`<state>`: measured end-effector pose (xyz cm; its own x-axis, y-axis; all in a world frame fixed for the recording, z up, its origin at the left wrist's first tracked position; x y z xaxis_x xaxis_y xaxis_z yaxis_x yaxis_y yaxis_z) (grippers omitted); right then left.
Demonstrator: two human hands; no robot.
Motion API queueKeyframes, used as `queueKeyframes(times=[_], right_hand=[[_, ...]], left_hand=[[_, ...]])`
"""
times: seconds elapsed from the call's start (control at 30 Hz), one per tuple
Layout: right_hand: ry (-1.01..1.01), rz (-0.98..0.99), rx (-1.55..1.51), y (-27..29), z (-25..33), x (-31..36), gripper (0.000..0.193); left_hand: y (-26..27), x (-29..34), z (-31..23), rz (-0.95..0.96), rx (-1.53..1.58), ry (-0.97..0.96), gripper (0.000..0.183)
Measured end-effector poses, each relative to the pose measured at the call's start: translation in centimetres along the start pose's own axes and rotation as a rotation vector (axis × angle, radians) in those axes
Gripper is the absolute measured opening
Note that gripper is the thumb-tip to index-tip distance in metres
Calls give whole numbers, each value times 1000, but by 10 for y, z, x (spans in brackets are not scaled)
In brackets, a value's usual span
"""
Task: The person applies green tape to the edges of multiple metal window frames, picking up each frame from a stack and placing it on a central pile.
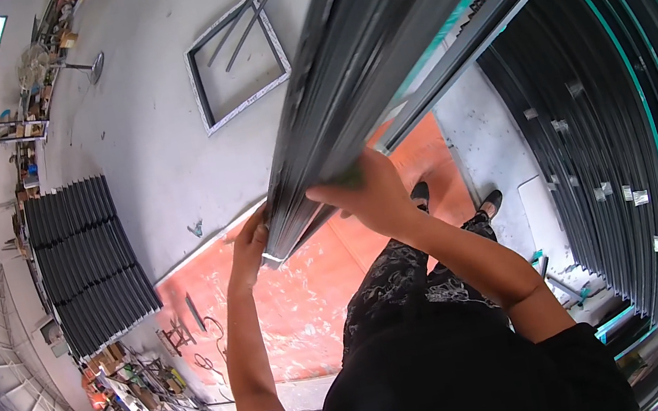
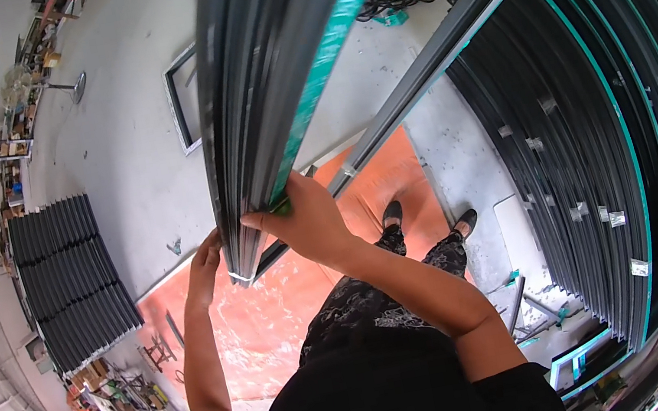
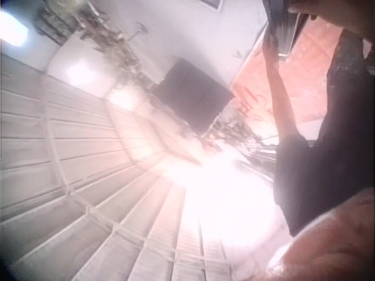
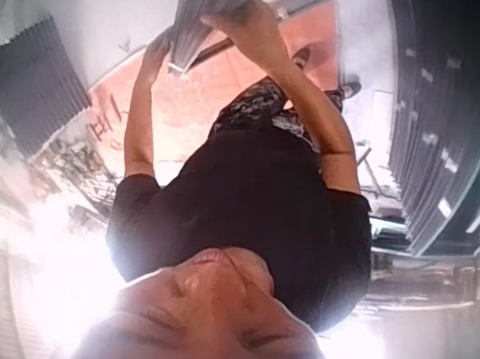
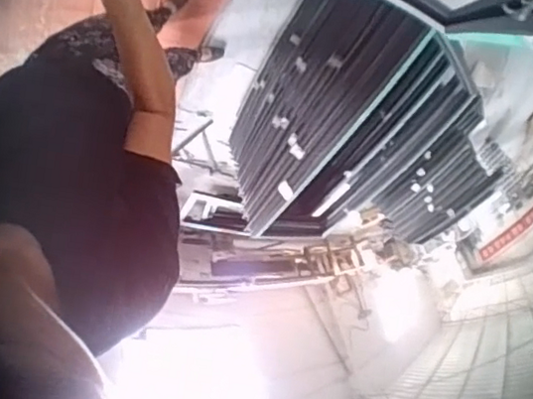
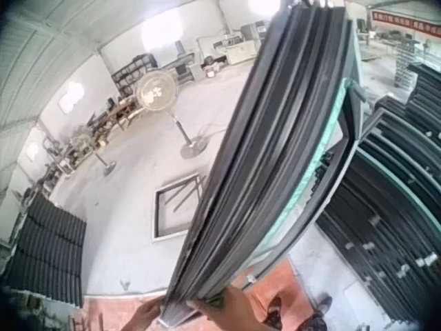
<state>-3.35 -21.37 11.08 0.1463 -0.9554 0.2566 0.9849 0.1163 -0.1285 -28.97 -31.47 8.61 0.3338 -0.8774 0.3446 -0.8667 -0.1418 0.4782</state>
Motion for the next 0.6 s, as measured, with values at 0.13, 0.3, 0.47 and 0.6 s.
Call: queueKeyframes(times=[0.13, 0.3, 0.47, 0.6], right_hand=[[168, -37, 114, 5, -10, -1, 43], [193, -85, 196, -3, -28, 6, 40], [179, -143, 226, -15, -40, 12, 39], [168, -166, 165, -13, -39, 12, 38]], left_hand=[[-25, 0, -19, -20, 222, -36, 60], [-38, -25, -76, 98, 257, -322, 65], [-61, -35, -107, 62, 268, -411, 64], [-86, -37, -78, -192, 295, -358, 62]])
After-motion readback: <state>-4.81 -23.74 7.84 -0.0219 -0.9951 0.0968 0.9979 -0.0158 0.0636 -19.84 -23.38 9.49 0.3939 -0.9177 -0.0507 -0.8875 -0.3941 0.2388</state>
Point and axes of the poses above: each hand's wrist, its own x-axis away from the middle knuckle, its own y-axis out of the back of the hand, z = x × y, the point moved 1 cm from there along -x, towards the middle knuckle, and after that the axes turned 13 degrees about -z, right-handed, at the moved point
